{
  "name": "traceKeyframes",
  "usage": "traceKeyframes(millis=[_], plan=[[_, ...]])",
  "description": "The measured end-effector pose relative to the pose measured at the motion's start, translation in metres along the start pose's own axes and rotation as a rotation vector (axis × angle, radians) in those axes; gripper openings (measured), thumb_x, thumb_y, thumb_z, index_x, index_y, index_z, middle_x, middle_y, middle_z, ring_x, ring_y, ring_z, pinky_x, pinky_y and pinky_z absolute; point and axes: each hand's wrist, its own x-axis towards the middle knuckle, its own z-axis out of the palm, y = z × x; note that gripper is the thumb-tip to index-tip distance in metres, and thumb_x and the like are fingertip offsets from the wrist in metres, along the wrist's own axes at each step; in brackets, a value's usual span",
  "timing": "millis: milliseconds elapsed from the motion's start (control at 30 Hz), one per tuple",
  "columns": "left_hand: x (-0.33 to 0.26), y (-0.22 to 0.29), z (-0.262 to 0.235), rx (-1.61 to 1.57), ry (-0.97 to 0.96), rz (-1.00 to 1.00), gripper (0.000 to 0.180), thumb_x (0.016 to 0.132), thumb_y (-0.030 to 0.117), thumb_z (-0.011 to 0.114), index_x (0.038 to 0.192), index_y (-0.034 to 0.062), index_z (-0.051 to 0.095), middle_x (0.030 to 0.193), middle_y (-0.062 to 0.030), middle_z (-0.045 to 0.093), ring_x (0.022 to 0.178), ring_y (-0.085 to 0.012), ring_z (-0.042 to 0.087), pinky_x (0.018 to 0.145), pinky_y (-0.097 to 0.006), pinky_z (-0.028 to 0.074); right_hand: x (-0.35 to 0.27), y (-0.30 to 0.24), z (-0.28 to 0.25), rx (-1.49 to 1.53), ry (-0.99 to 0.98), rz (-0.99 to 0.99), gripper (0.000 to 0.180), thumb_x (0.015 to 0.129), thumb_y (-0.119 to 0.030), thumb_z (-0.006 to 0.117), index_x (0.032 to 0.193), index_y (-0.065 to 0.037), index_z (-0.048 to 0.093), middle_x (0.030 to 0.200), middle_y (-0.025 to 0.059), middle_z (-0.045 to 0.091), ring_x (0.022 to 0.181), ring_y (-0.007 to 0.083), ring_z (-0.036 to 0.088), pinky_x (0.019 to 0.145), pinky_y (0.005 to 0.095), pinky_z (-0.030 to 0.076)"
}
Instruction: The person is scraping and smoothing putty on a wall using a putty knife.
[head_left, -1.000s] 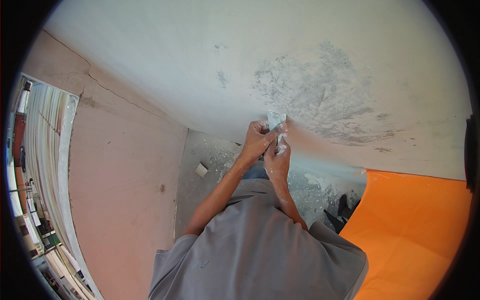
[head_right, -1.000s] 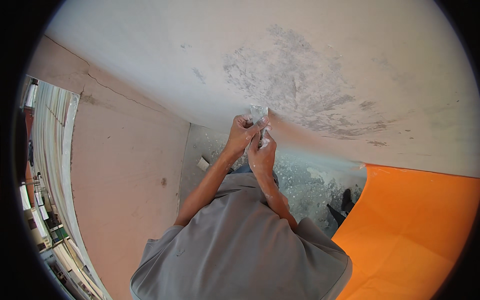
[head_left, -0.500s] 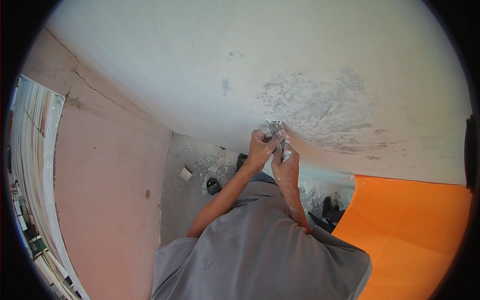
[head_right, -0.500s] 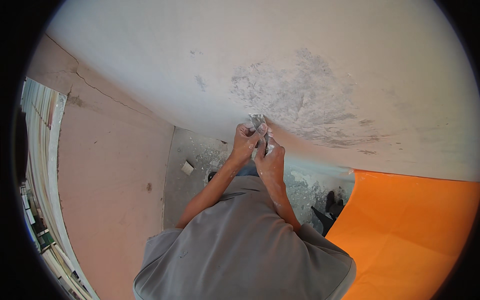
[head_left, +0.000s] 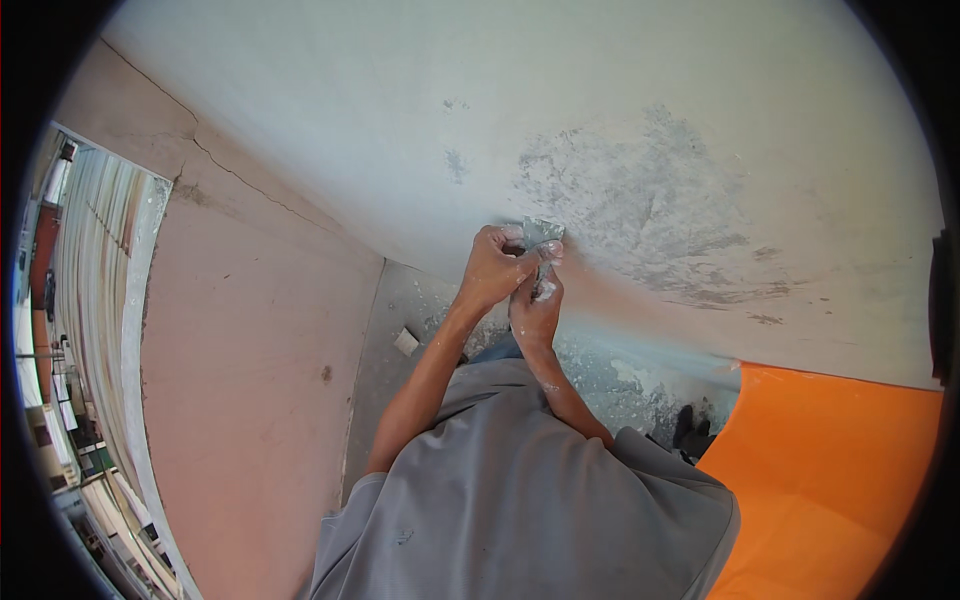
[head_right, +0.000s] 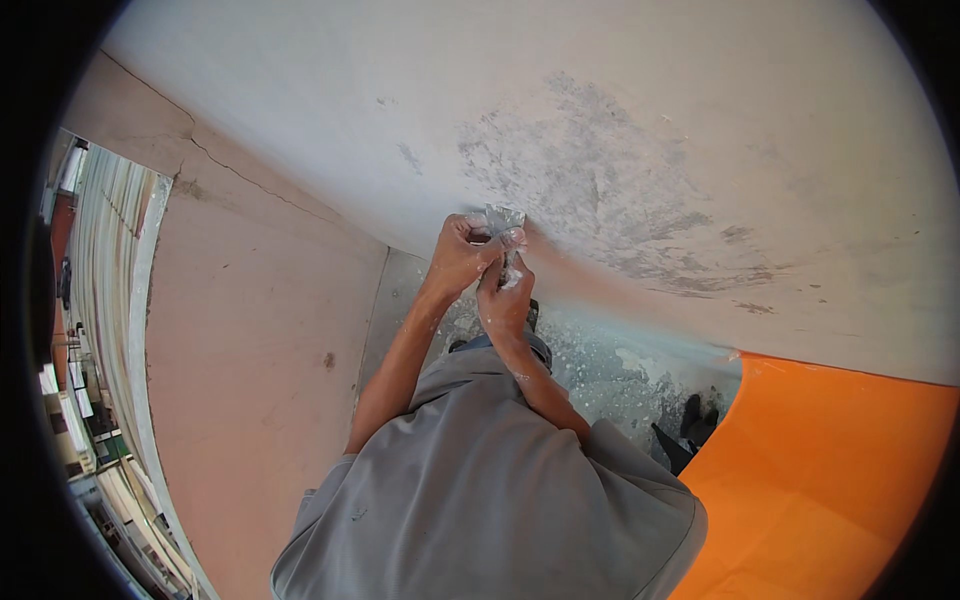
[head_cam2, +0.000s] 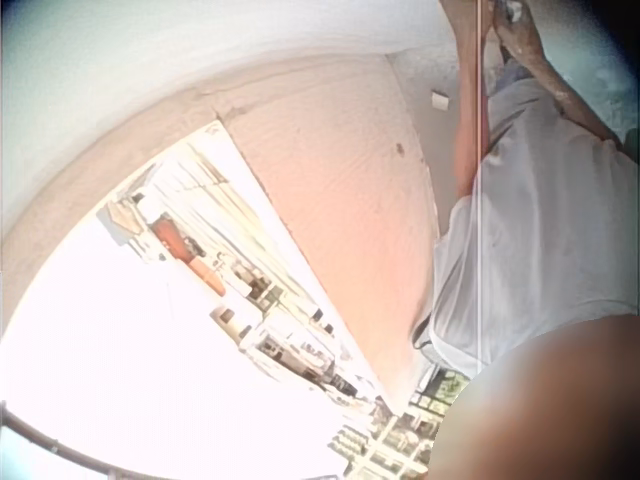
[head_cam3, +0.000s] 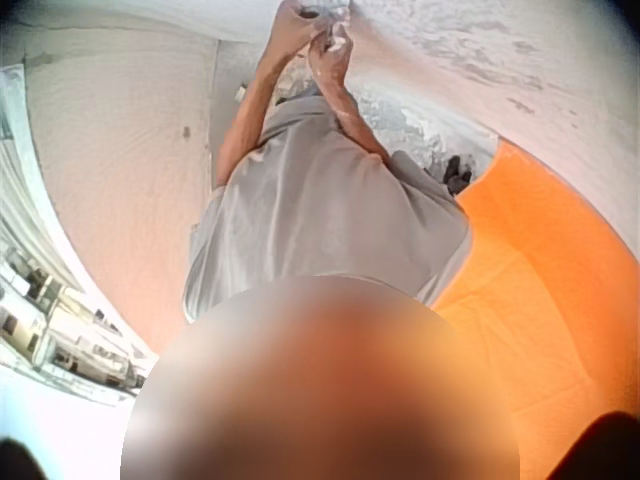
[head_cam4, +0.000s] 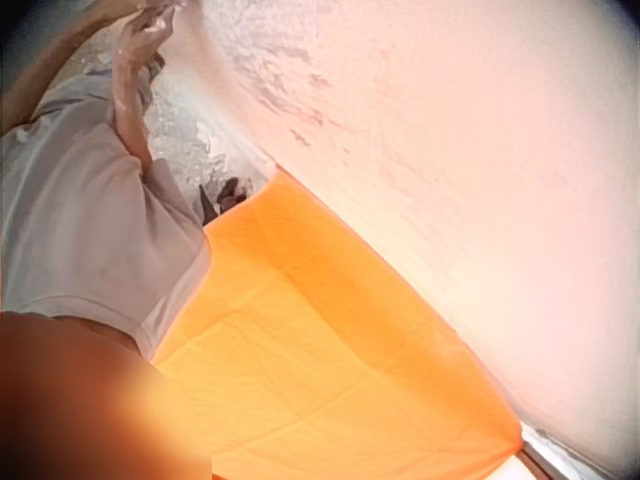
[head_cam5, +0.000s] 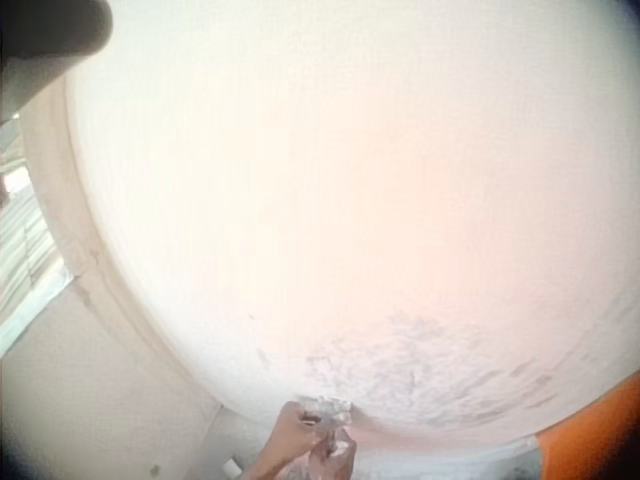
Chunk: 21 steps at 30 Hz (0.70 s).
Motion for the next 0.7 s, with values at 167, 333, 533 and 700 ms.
traceKeyframes(millis=[167, 333, 533, 700], plan=[[-0.007, -0.021, 0.0, -0.154, -0.027, -0.037, 0.014, 0.094, 0.015, 0.071, 0.09, 0.0013, 0.072, 0.083, -0.0054, 0.073, 0.069, -0.0054, 0.06, 0.06, -0.023, 0.047, -0.002, 0.014, -0.021, -0.228, -0.082, -0.156, 0.028, 0.094, -0.018, 0.067, 0.105, 0.007, 0.064, 0.087, 0.0257, 0.063, 0.083, 0.0441, 0.063, 0.071, 0.049, 0.047], [-0.01, -0.047, 0.025, -0.356, 0.02, -0.102, 0.02, 0.094, 0.027, 0.074, 0.087, 0.0084, 0.072, 0.079, 0.0013, 0.07, 0.063, -0.0037, 0.055, 0.054, -0.021, 0.037, 0.004, -0.058, -0.056, -0.227, -0.203, -0.055, 0.027, 0.097, -0.012, 0.056, 0.109, 0.011, 0.063, 0.093, 0.0271, 0.068, 0.088, 0.0431, 0.067, 0.079, 0.0449, 0.051], [-0.006, -0.043, 0.011, -0.103, 0.058, -0.094, 0.018, 0.092, 0.02, 0.075, 0.089, 0.0024, 0.073, 0.08, -0.0037, 0.073, 0.065, -0.0045, 0.059, 0.057, -0.023, 0.045, -0.004, -0.018, -0.026, -0.099, -0.071, -0.09, 0.026, 0.099, -0.014, 0.054, 0.107, 0.009, 0.064, 0.079, 0.025, 0.068, 0.076, 0.0385, 0.069, 0.068, 0.042, 0.05], [-0.006, -0.026, 0.005, 0.125, 0.133, -0.021, 0.019, 0.087, 0.017, 0.077, 0.085, -0.0012, 0.075, 0.073, -0.0065, 0.072, 0.061, -0.0061, 0.059, 0.054, -0.025, 0.046, -0.01, -0.009, -0.002, 0.262, -0.132, 0.124, 0.027, 0.1, -0.021, 0.057, 0.104, 0.004, 0.064, 0.072, 0.0082, 0.066, 0.067, 0.0179, 0.064, 0.06, 0.0351, 0.048]])
